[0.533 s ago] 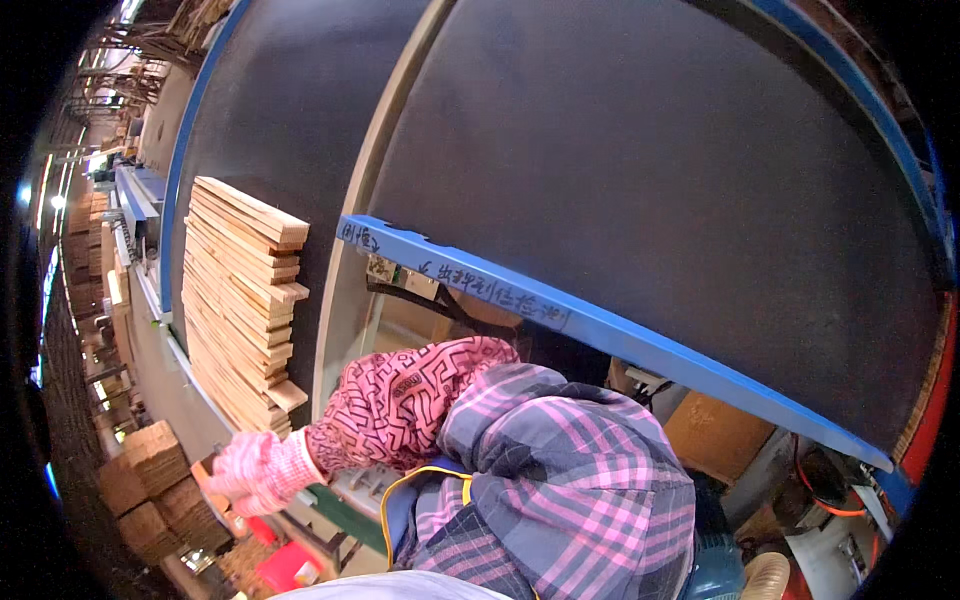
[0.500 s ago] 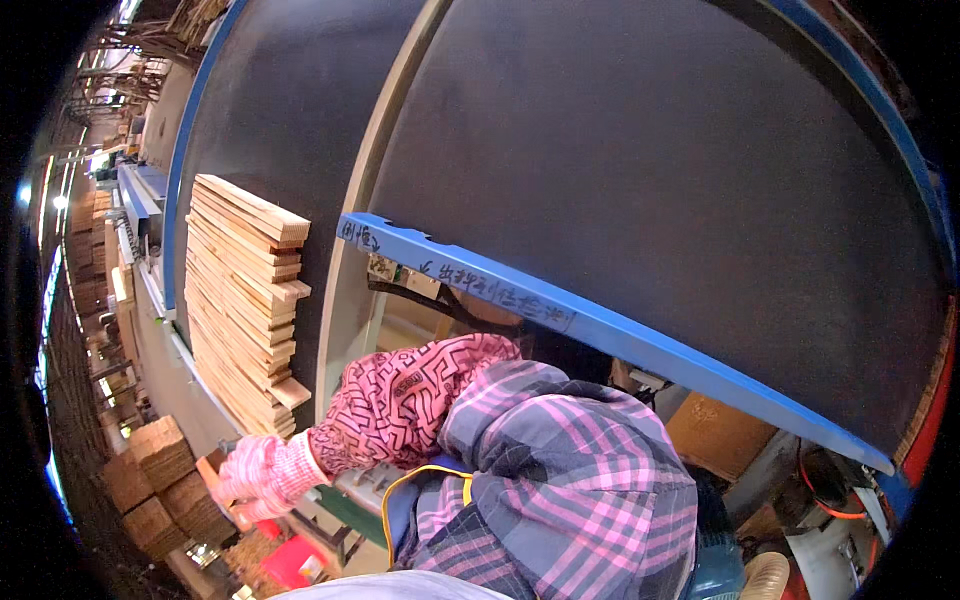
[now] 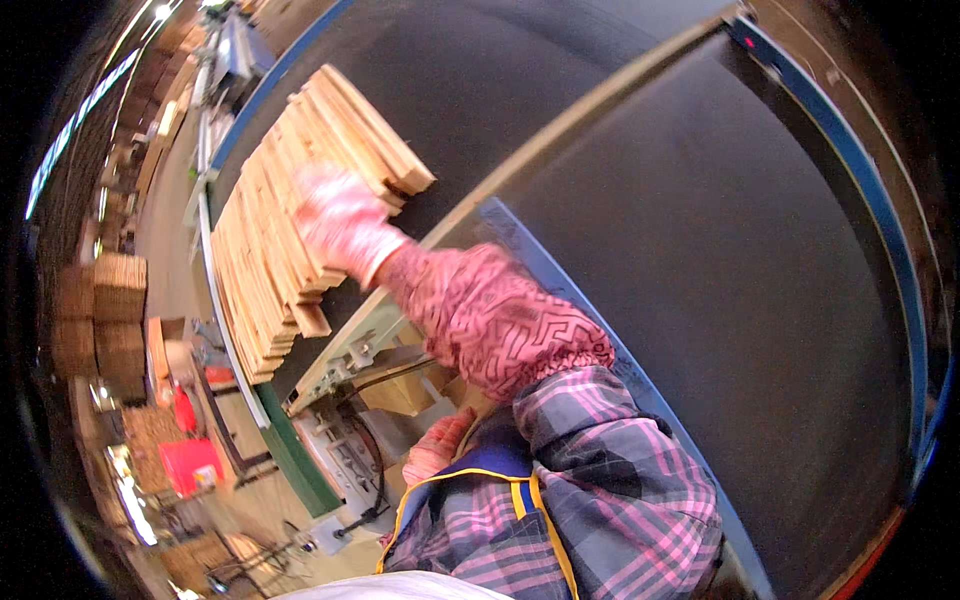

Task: The person gathers stacks of thin wooden slats from a metal table and places them onto a conveyor belt. They then walk to a control panel, open the door, and adjust internal settings. The person returns to the conveyor to monitor the wood as it moves through the machine.

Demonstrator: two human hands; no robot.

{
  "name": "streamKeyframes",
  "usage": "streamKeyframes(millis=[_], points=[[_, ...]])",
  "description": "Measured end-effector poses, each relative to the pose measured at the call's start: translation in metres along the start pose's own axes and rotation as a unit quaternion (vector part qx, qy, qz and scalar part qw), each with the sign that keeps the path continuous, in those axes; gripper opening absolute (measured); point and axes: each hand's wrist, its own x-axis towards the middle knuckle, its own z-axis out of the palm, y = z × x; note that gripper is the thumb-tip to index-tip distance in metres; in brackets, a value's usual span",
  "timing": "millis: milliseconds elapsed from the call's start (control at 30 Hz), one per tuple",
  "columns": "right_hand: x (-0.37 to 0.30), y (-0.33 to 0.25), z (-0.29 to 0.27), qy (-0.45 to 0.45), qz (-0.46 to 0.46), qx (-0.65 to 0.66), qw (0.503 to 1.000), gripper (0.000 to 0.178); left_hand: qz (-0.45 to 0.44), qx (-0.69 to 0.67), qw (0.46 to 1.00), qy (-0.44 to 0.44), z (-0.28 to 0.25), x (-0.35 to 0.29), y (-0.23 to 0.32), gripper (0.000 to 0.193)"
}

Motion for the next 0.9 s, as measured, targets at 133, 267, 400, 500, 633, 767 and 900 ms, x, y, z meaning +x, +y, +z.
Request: streamKeyframes(millis=[133,267,400,500,633,767,900], points=[[0.069,0.072,0.0,-0.095,0.091,-0.12,0.984,0.087,-0.021,-0.044,0.997,0.065,0.008,-0.021,-0.011,0.055],[0.124,0.163,-0.011,-0.172,0.227,-0.118,0.951,0.106,-0.062,-0.046,0.994,0.071,0.017,-0.033,-0.019,0.054],[0.125,0.168,0.008,-0.146,0.345,0.016,0.927,0.106,-0.139,-0.102,0.971,0.164,0.038,-0.062,-0.019,0.052],[0.124,0.185,0.043,-0.275,0.191,-0.042,0.941,0.059,-0.172,-0.12,0.969,0.129,0.038,-0.059,-0.019,0.055],[0.138,0.256,0.03,-0.26,-0.183,-0.18,0.931,0.048,-0.148,-0.143,0.967,0.15,0.046,-0.053,-0.03,0.05],[0.134,0.226,0.04,-0.308,-0.083,-0.178,0.931,0.053,-0.156,-0.295,0.928,0.165,0.102,-0.04,-0.072,0.051],[0.146,0.137,-0.003,-0.277,0.109,-0.225,0.928,0.095,-0.161,-0.187,0.962,0.117,0.08,-0.036,-0.063,0.055]])
